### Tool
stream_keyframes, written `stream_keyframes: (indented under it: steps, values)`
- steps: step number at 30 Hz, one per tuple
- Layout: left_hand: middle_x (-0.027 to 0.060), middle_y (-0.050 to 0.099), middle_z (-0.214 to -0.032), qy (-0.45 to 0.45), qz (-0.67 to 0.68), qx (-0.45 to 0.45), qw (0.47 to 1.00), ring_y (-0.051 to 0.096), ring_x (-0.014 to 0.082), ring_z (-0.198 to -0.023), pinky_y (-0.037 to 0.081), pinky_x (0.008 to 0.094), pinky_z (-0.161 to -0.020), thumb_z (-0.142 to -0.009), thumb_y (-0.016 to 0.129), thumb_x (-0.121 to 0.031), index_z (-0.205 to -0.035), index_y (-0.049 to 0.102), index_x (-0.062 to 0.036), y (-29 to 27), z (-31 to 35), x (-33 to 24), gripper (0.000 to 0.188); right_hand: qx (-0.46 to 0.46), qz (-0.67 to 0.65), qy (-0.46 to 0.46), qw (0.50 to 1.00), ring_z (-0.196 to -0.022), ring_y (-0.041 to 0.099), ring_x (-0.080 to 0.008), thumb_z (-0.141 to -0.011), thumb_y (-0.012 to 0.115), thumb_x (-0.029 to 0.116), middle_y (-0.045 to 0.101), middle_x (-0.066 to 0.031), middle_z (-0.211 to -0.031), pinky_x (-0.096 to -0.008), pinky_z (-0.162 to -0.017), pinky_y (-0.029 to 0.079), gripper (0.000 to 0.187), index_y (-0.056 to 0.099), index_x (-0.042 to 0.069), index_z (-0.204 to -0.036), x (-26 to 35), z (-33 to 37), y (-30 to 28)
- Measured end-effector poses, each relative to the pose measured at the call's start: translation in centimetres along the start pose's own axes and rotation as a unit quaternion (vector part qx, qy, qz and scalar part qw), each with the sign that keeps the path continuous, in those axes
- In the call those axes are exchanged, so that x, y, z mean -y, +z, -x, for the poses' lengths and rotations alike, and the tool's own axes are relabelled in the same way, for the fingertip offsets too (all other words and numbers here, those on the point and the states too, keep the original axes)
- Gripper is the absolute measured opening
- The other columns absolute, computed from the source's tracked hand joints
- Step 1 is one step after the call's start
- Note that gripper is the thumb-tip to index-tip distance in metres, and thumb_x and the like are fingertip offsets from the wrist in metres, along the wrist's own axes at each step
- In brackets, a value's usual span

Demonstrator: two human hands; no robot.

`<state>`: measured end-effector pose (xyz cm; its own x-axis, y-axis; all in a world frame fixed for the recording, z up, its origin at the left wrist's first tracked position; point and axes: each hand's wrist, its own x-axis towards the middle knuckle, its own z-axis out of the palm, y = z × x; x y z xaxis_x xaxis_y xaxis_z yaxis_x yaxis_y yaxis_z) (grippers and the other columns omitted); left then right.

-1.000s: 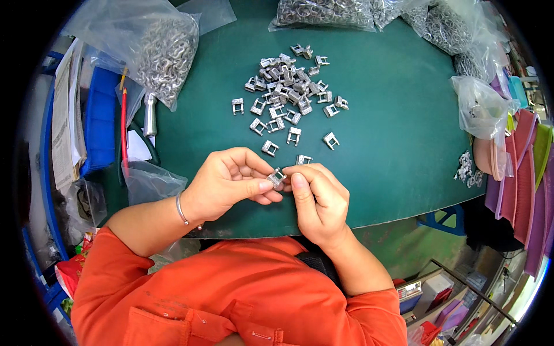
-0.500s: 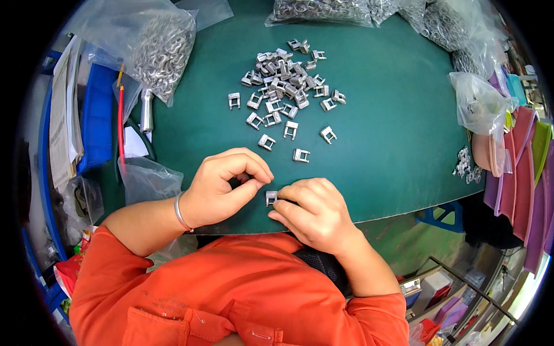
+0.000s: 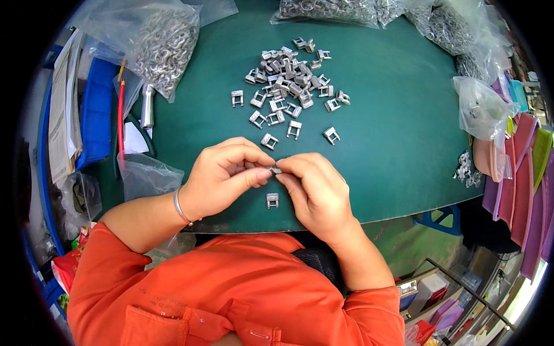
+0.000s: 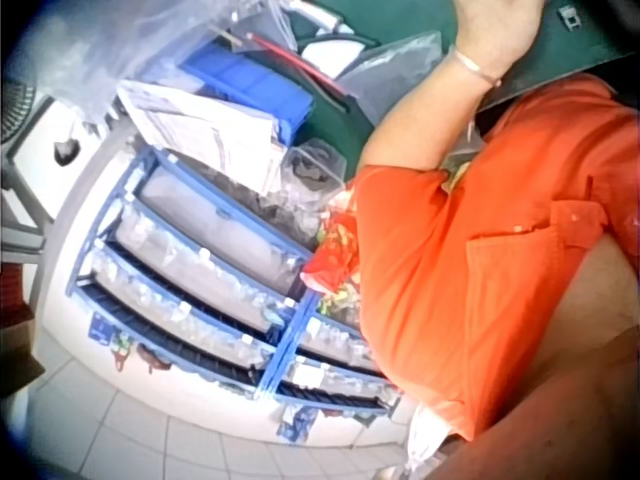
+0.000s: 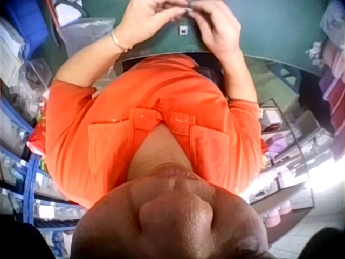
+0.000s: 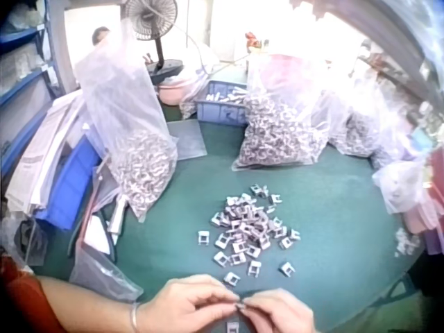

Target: The person assembles small metal hardware components by hand on a green workbench. They first connect curved hooks to rectangular frames, then open a plastic bag to pour out more frames and continue assembling them one by one.

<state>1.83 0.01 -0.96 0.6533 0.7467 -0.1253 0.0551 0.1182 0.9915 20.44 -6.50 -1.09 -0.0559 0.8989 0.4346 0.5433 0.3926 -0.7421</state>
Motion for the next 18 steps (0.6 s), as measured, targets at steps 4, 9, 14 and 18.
stream_keyframes:
  steps: [4, 9, 14, 18]
  values:
    - [0.0083, 0.061, -0.097, -0.022, 0.054, 0.007, 0.998, 0.065, 0.0132, -0.085, 0.054, 0.0236, -0.075, -0.088, 0.062, 0.004, -0.105, 0.063, 0.0066, 0.0, -0.1, 0.5, 0.018, -0.055, -0.184, 0.101, 0.976, -0.081, 0.062, -0.0135, -0.079, 0.069, -0.009, 0.064, -0.0104, -0.089, -0.0245, -0.069, 0.051, 0.027, 0.057, -0.003, -0.103, 0.2, 1.1, 0.8]
    - [0.0112, 0.064, -0.097, -0.065, 0.113, 0.023, 0.991, 0.066, 0.0157, -0.086, 0.056, 0.0258, -0.076, -0.090, 0.060, 0.003, -0.107, 0.060, 0.0075, 0.1, -0.1, 0.3, 0.017, -0.070, -0.248, 0.090, 0.962, -0.081, 0.061, -0.0142, -0.078, 0.069, -0.009, 0.062, -0.0117, -0.094, -0.0235, -0.069, 0.050, 0.031, 0.056, -0.004, -0.105, 0.2, 1.3, 1.5]
    - [0.0133, 0.066, -0.097, -0.118, 0.171, 0.020, 0.978, 0.067, 0.0173, -0.088, 0.057, 0.0277, -0.077, -0.090, 0.060, 0.003, -0.108, 0.059, 0.0073, -0.2, -0.3, -0.3, 0.018, -0.024, -0.122, 0.083, 0.989, -0.075, 0.059, -0.0155, -0.076, 0.071, -0.007, 0.062, -0.0105, -0.089, -0.0228, -0.063, 0.048, 0.027, 0.062, -0.003, -0.101, 0.0, 0.8, 0.5]
    - [0.0131, 0.066, -0.097, -0.104, 0.178, 0.023, 0.978, 0.067, 0.0177, -0.088, 0.057, 0.0287, -0.078, -0.089, 0.061, 0.004, -0.107, 0.059, 0.0073, -0.1, -0.3, -0.1, 0.019, -0.017, -0.072, 0.067, 0.995, -0.071, 0.061, -0.0175, -0.075, 0.071, -0.007, 0.064, -0.0107, -0.086, -0.0248, -0.060, 0.049, 0.020, 0.065, -0.001, -0.093, 0.4, 0.6, 0.5]
